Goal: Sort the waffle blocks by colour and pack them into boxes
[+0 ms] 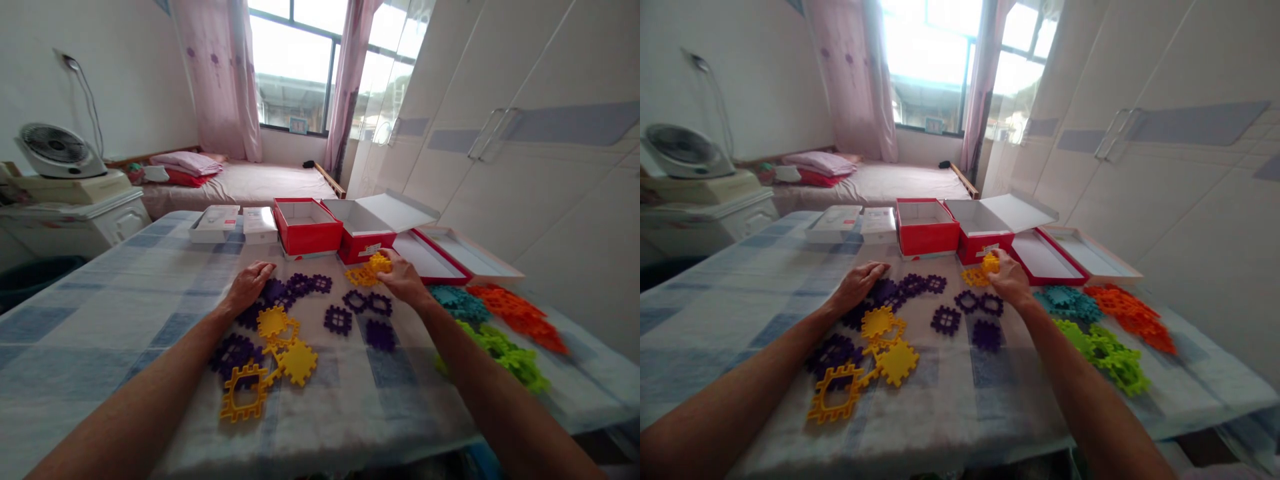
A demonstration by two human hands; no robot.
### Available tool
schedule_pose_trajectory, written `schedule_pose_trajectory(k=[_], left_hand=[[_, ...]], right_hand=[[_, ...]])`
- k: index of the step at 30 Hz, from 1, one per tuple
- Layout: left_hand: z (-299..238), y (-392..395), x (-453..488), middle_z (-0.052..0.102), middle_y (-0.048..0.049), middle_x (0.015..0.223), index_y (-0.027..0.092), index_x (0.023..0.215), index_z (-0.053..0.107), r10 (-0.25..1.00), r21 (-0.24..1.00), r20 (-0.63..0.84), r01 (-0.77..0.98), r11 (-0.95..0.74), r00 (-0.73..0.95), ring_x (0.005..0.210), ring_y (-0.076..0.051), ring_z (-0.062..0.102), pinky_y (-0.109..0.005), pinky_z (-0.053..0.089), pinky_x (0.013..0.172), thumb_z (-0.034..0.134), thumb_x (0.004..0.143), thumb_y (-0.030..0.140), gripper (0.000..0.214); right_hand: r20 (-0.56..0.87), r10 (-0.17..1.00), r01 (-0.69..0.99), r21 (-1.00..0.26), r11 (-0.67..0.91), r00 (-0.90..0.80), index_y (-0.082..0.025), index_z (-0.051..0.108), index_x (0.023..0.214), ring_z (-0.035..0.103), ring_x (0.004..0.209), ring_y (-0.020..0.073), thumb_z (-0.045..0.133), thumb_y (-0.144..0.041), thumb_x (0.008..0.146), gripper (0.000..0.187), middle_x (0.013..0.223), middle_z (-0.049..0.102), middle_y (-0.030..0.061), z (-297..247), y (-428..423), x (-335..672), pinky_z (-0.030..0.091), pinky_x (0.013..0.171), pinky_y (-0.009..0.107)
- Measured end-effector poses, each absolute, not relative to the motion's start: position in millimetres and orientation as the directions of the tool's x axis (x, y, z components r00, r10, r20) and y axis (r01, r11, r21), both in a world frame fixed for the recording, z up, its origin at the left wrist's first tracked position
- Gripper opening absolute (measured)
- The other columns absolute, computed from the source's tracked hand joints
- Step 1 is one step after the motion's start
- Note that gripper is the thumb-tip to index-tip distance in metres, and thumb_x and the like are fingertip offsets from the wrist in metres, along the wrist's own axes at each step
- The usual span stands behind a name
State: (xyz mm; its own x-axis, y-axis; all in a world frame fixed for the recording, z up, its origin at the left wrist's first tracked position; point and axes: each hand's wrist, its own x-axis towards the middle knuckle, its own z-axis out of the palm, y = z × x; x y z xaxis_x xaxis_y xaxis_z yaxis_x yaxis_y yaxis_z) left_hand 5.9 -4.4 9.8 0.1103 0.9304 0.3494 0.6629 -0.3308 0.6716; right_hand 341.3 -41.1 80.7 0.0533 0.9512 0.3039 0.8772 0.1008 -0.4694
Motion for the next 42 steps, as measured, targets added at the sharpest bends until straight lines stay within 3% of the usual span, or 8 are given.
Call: schedule_pose_trajectory(k=[6, 10, 13, 16, 19, 22, 29, 42], left_hand=[[10, -5, 6, 0.068, -0.0081, 0.104, 0.017, 0.097, 0.067, 0.930, 0.671, 0.350, 0.663, -0.331, 0.111, 0.098, -0.021, 0.060, -0.031, 0.043, 0.091, 0.033, 0.086, 0.047, 0.047], [14, -8, 9, 0.067, -0.0090, 0.103, 0.015, 0.098, 0.067, 0.932, 0.669, 0.350, 0.670, -0.322, 0.098, 0.098, -0.021, 0.059, -0.030, 0.042, 0.090, 0.033, 0.087, 0.044, 0.046], [15, -8, 10, 0.067, -0.0078, 0.100, 0.017, 0.096, 0.067, 0.932, 0.662, 0.348, 0.676, -0.323, 0.104, 0.096, -0.019, 0.059, -0.028, 0.042, 0.089, 0.033, 0.087, 0.040, 0.042], [14, -7, 10, 0.067, -0.0068, 0.098, 0.017, 0.095, 0.067, 0.930, 0.655, 0.352, 0.682, -0.324, 0.104, 0.095, -0.019, 0.059, -0.028, 0.042, 0.088, 0.033, 0.088, 0.038, 0.040], [13, -6, 11, 0.067, -0.0070, 0.098, 0.017, 0.095, 0.067, 0.925, 0.653, 0.364, 0.679, -0.335, 0.107, 0.095, -0.018, 0.059, -0.028, 0.042, 0.089, 0.033, 0.089, 0.036, 0.040], [13, -8, 11, 0.067, -0.0067, 0.097, 0.017, 0.095, 0.067, 0.927, 0.650, 0.360, 0.686, -0.327, 0.102, 0.095, -0.018, 0.059, -0.028, 0.042, 0.089, 0.033, 0.089, 0.035, 0.039], [13, -7, 10, 0.067, -0.0071, 0.099, 0.017, 0.094, 0.068, 0.927, 0.667, 0.365, 0.669, -0.328, 0.090, 0.095, -0.018, 0.059, -0.028, 0.042, 0.089, 0.035, 0.089, 0.036, 0.038], [11, -5, 8, 0.067, -0.0071, 0.101, 0.016, 0.097, 0.068, 0.917, 0.647, 0.381, 0.675, -0.354, 0.116, 0.098, -0.019, 0.059, -0.028, 0.042, 0.091, 0.034, 0.089, 0.037, 0.040]], right_hand=[[0.204, 0.967, 0.857, -0.514, -0.030, 0.156, -0.009, 0.048, 0.125, 0.059, 0.100, 0.0219, 0.058, -0.029, 0.074, 0.055, 0.112, 0.062, 0.0140, 68, 1, 372, 0.045, 0.087, 0.032], [0.380, 0.898, 0.929, -0.361, -0.078, 0.223, -0.008, 0.047, 0.127, 0.045, 0.120, 0.0317, 0.058, -0.029, 0.076, 0.056, 0.127, 0.050, 0.0213, 66, -11, 356, 0.038, 0.097, 0.046], [0.429, 0.902, 0.920, -0.337, 0.202, -0.041, -0.014, 0.047, 0.129, 0.044, 0.122, 0.0287, 0.057, -0.029, 0.078, 0.054, 0.129, 0.049, 0.0164, 72, -39, 324, 0.035, 0.101, 0.045], [0.222, 0.813, 0.685, -0.447, 0.575, -0.538, -0.024, 0.043, 0.133, 0.046, 0.121, 0.0207, 0.061, -0.034, 0.078, 0.059, 0.134, 0.048, 0.0076, 76, -77, 282, 0.036, 0.102, 0.037], [0.026, 0.640, 0.546, -0.497, 0.675, -0.768, -0.029, 0.034, 0.140, 0.028, 0.135, 0.0237, 0.071, -0.042, 0.069, 0.081, 0.147, 0.030, 0.0072, 69, -106, 243, 0.027, 0.108, 0.041], [-0.074, 0.610, 0.569, -0.463, 0.680, -0.789, -0.030, 0.029, 0.143, 0.015, 0.139, 0.0287, 0.073, -0.047, 0.065, 0.091, 0.152, 0.020, 0.0085, 57, -115, 220, 0.020, 0.110, 0.048], [0.036, 0.650, 0.606, -0.327, 0.726, -0.759, -0.026, 0.043, 0.133, 0.051, 0.104, 0.0212, 0.069, -0.037, 0.073, 0.066, 0.116, 0.053, 0.0075, 56, -108, 225, 0.040, 0.090, 0.037], [0.184, 0.685, 0.667, -0.159, 0.728, -0.705, -0.016, 0.059, 0.098, 0.052, 0.092, 0.0204, 0.046, -0.025, 0.086, 0.020, 0.093, 0.060, 0.0089, 50, -116, 220, 0.038, 0.088, 0.035]])
